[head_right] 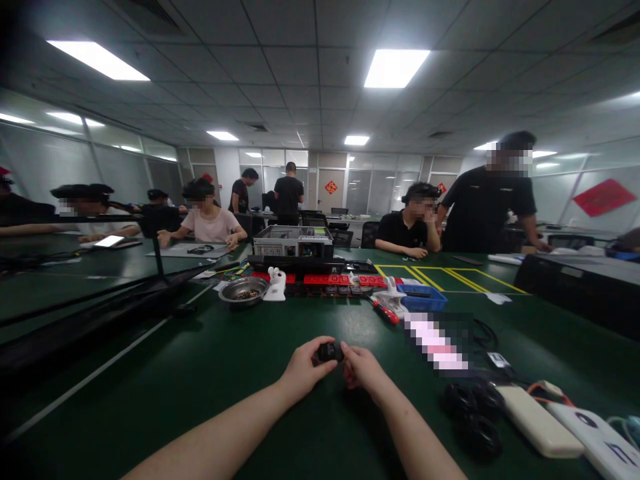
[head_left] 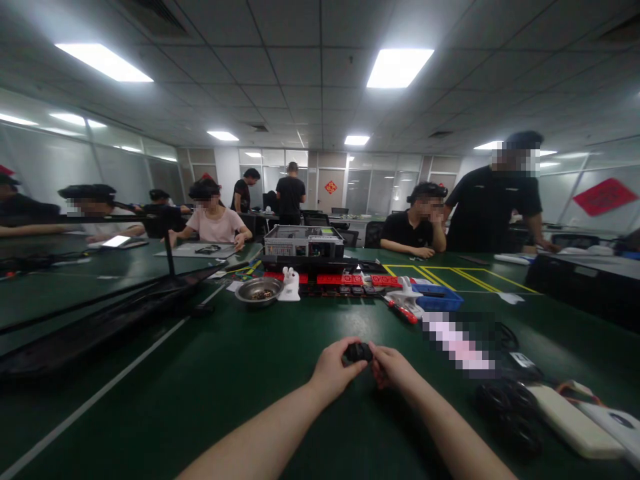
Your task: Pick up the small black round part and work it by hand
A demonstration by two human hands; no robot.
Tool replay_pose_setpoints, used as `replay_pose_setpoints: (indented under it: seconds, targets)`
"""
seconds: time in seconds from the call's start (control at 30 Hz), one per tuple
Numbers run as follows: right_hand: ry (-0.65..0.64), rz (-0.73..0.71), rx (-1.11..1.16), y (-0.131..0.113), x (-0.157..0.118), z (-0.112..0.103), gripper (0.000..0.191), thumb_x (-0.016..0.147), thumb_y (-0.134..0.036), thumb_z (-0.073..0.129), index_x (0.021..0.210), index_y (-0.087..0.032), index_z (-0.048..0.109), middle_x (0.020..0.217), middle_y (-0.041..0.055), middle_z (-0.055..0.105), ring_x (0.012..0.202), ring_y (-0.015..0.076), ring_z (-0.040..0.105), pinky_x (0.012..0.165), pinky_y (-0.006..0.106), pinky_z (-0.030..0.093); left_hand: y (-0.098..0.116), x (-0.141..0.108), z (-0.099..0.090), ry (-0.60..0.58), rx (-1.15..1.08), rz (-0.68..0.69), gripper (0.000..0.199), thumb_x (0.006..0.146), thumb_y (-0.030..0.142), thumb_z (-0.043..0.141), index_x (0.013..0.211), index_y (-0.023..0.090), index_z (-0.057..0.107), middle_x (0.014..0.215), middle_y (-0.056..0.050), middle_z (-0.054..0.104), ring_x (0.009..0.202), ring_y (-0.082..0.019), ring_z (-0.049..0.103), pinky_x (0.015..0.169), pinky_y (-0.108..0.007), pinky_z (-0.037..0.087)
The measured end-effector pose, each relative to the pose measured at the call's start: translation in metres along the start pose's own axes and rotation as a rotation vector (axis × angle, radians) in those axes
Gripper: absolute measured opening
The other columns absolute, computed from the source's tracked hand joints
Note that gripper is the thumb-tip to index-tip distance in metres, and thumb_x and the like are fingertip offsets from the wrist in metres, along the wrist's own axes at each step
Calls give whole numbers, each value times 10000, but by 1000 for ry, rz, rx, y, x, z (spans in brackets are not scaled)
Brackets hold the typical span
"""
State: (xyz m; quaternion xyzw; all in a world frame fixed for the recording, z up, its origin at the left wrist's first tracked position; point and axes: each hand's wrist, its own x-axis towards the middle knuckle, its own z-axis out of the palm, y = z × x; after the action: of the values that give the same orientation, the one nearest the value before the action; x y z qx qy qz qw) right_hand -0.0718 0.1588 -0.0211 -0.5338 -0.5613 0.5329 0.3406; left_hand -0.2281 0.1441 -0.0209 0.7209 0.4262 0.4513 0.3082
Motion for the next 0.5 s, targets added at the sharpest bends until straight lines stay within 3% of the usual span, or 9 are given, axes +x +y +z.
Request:
replay_pose_setpoints:
  seconds: [0.07, 0.2, 0.27, 0.4, 0.5]
  targets:
    - [-21, -82, 5, -2, -2, -1, 400, 680, -543, 448, 642, -145, 445, 458, -44, 419, 362, 69, 410, 354, 188, 357, -5, 3, 2, -9, -111, -63, 393, 634, 351, 569, 986, 184, 522, 920, -46, 586, 804, -163, 541, 665, -239, 415]
    - [-59, -283, -42, -11, -10, -1, 428, 622, -403, 578, 937, -130, 479, 514, -56, 421, 417, 74, 414, 378, 183, 347, -11, 9, 7, -90, -412, -361, 452, 697, 508, 415, 885, 111, 521, 692, -62, 612, 554, -136, 566, 474, -214, 383]
    - [-48, -345, -103, -14, -13, -1, 439, 620, -337, 591, 992, -134, 476, 540, -50, 435, 438, 76, 420, 389, 182, 347, -12, 11, 7, -105, -510, -449, 466, 687, 531, 409, 841, 106, 521, 617, -50, 601, 515, -129, 562, 445, -197, 357]
    - [-18, -335, -149, -13, -14, 1, 426, 652, -338, 569, 1017, -145, 466, 585, -33, 458, 467, 80, 441, 388, 173, 354, -11, 11, 7, -70, -550, -429, 389, 669, 465, 480, 842, 118, 508, 668, -42, 598, 556, -129, 566, 451, -189, 355]
    - [25, -188, -98, -9, -11, 2, 400, 716, -448, 466, 997, -165, 434, 578, -30, 466, 441, 89, 449, 349, 174, 363, -10, 7, 6, -3, -380, -277, 339, 655, 386, 532, 877, 131, 517, 757, -47, 596, 652, -140, 558, 519, -211, 393]
